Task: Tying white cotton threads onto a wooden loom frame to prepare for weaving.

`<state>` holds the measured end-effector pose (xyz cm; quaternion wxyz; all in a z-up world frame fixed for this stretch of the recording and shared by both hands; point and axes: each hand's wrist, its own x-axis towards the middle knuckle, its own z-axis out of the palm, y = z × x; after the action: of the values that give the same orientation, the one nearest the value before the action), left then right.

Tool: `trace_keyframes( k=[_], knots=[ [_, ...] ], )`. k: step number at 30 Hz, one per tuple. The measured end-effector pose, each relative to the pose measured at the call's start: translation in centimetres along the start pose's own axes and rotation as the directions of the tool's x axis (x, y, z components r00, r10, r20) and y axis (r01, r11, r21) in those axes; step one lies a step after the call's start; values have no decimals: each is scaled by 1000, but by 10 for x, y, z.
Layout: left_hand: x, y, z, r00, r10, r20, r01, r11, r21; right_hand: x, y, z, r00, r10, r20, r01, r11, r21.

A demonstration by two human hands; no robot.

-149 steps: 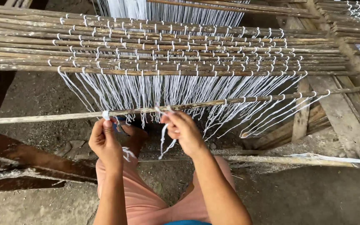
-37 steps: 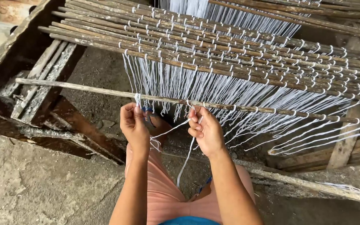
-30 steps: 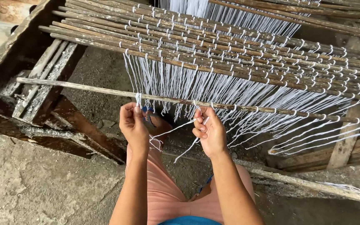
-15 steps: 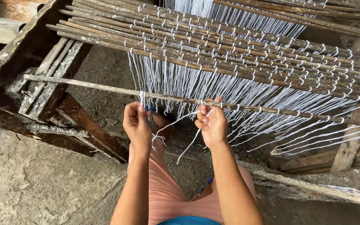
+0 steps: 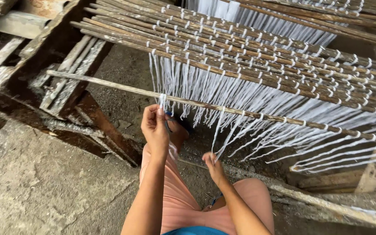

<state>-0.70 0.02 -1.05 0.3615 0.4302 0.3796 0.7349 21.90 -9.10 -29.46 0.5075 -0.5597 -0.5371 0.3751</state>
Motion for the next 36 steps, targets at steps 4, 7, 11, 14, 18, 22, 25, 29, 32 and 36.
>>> trace_keyframes(
  k=[4,7,11,14,18,22,25,29,32,36],
  knots=[
    [0,4,-6,999,-2,53,2,1000,3,-39,-15,-11,854,507,115,-426,810,-404],
    [1,10,-7,996,-24,81,22,1000,23,-34,-1,-3,521,819,242,-516,528,-675],
    [-2,12,0,997,-76,26,77,996,-39,7,-115,36,651,516,557,-344,854,-389],
    [-4,6,0,995,-90,-32,88,995,-49,49,-213,48,921,193,339,-173,981,-89],
    [-5,-7,-3,994,-113,12,113,990,-89,91,-308,65,996,-89,20,83,971,223],
    [-13,-1,-1,988,-145,47,150,981,-123,105,-320,81,991,-129,37,113,948,297],
    [-13,8,-6,985,-157,68,164,981,-102,111,-309,87,985,-168,37,150,944,294],
    [-8,6,-11,984,-167,59,171,982,-81,111,-309,92,990,-135,29,117,932,342],
    [-7,22,-16,979,-196,56,200,976,-80,100,-314,91,994,-105,35,79,893,443],
    [-6,31,-21,975,-203,95,211,974,-83,88,-321,89,999,-15,51,-23,734,679]
  ],
)
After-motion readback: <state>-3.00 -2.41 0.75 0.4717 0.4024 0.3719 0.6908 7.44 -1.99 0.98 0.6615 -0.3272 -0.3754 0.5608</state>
